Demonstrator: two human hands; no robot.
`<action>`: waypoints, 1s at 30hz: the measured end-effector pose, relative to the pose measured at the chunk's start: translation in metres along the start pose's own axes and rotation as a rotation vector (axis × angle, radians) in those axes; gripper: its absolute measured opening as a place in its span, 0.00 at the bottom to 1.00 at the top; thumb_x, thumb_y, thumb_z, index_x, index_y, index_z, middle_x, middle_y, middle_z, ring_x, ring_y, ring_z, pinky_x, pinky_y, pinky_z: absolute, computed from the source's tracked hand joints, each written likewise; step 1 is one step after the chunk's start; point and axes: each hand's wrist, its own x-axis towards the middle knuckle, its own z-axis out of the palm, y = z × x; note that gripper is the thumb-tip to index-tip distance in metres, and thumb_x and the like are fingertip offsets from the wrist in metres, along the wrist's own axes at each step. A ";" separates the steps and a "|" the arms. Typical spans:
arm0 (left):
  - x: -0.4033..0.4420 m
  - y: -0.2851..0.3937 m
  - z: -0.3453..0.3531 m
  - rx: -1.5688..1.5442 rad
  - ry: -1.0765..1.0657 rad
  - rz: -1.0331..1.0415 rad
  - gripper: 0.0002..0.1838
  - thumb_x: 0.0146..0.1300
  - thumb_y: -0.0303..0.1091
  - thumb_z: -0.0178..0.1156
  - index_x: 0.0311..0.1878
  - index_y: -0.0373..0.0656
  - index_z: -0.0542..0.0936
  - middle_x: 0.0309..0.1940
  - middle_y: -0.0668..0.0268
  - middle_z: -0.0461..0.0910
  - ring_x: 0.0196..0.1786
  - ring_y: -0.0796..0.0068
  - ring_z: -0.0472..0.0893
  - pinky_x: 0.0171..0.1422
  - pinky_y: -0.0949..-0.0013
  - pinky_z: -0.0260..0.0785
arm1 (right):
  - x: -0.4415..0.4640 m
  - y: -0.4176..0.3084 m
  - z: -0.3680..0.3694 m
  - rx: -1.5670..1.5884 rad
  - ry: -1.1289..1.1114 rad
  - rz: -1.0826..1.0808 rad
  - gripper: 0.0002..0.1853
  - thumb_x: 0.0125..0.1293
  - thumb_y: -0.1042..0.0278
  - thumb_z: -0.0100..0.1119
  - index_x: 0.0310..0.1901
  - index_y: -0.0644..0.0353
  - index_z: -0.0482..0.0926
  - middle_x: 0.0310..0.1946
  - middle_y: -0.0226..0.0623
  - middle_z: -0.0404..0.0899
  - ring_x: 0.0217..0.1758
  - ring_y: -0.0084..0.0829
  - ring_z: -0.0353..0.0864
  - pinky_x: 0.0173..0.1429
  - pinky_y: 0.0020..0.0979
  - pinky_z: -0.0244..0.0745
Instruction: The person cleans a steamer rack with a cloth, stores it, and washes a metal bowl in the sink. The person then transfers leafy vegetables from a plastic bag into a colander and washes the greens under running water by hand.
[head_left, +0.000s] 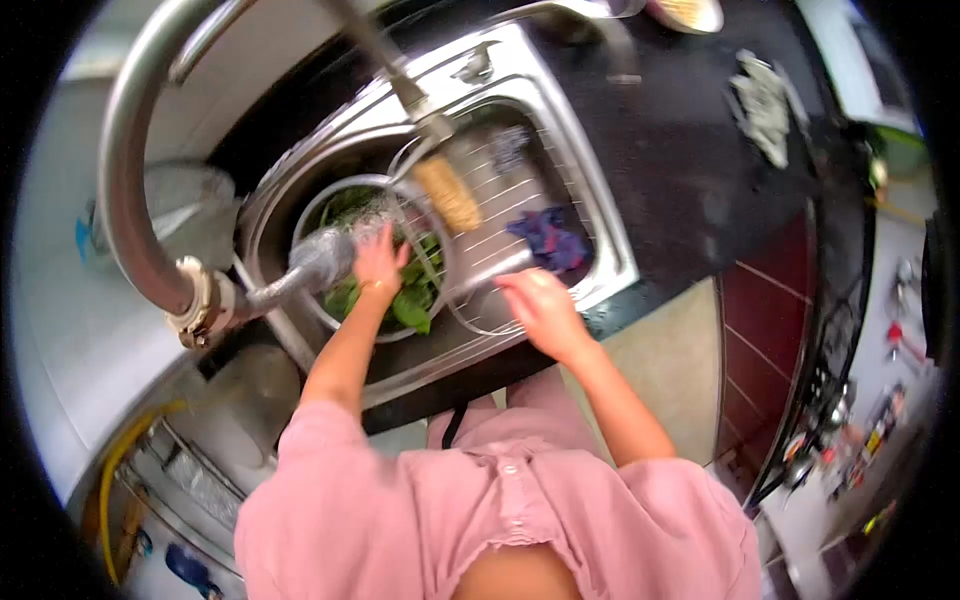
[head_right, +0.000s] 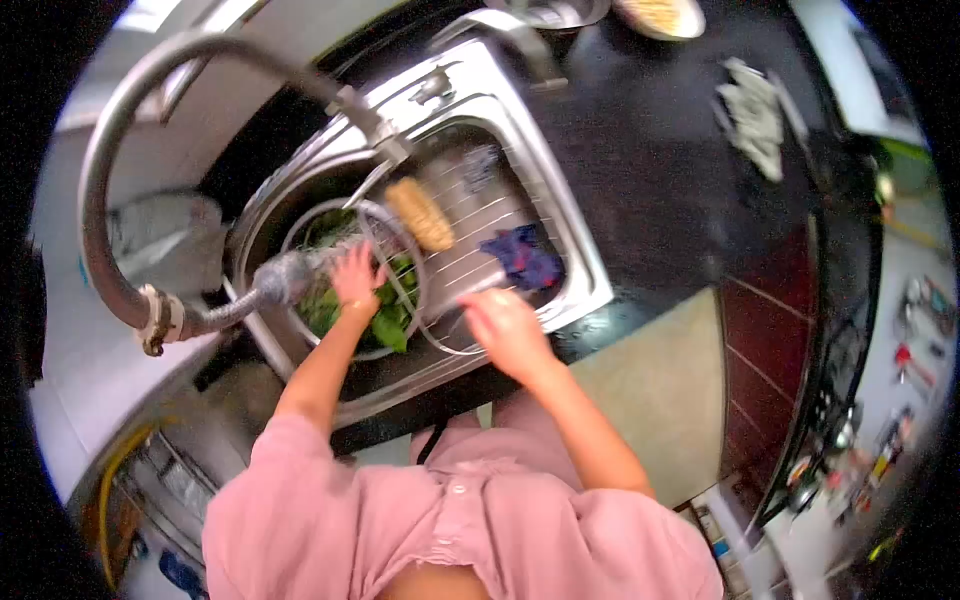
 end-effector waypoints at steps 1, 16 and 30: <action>-0.002 -0.008 0.006 0.197 0.217 0.129 0.30 0.62 0.53 0.57 0.65 0.53 0.68 0.58 0.57 0.72 0.58 0.52 0.71 0.60 0.52 0.66 | -0.003 -0.002 -0.001 0.023 -0.012 -0.012 0.10 0.60 0.70 0.57 0.43 0.60 0.80 0.38 0.43 0.80 0.45 0.43 0.78 0.52 0.41 0.73; -0.040 -0.079 -0.095 0.220 0.256 0.284 0.25 0.53 0.30 0.63 0.57 0.47 0.75 0.52 0.59 0.77 0.60 0.55 0.71 0.67 0.55 0.61 | -0.026 -0.087 -0.068 0.142 0.122 -0.086 0.13 0.66 0.64 0.52 0.47 0.59 0.79 0.41 0.41 0.80 0.47 0.39 0.80 0.52 0.36 0.74; -0.081 -0.063 -0.088 -0.216 0.207 0.170 0.18 0.61 0.33 0.59 0.54 0.41 0.79 0.50 0.55 0.80 0.52 0.57 0.79 0.58 0.59 0.69 | -0.242 -0.045 -0.114 0.207 0.431 0.323 0.12 0.64 0.64 0.54 0.45 0.60 0.79 0.42 0.44 0.80 0.48 0.42 0.79 0.54 0.38 0.74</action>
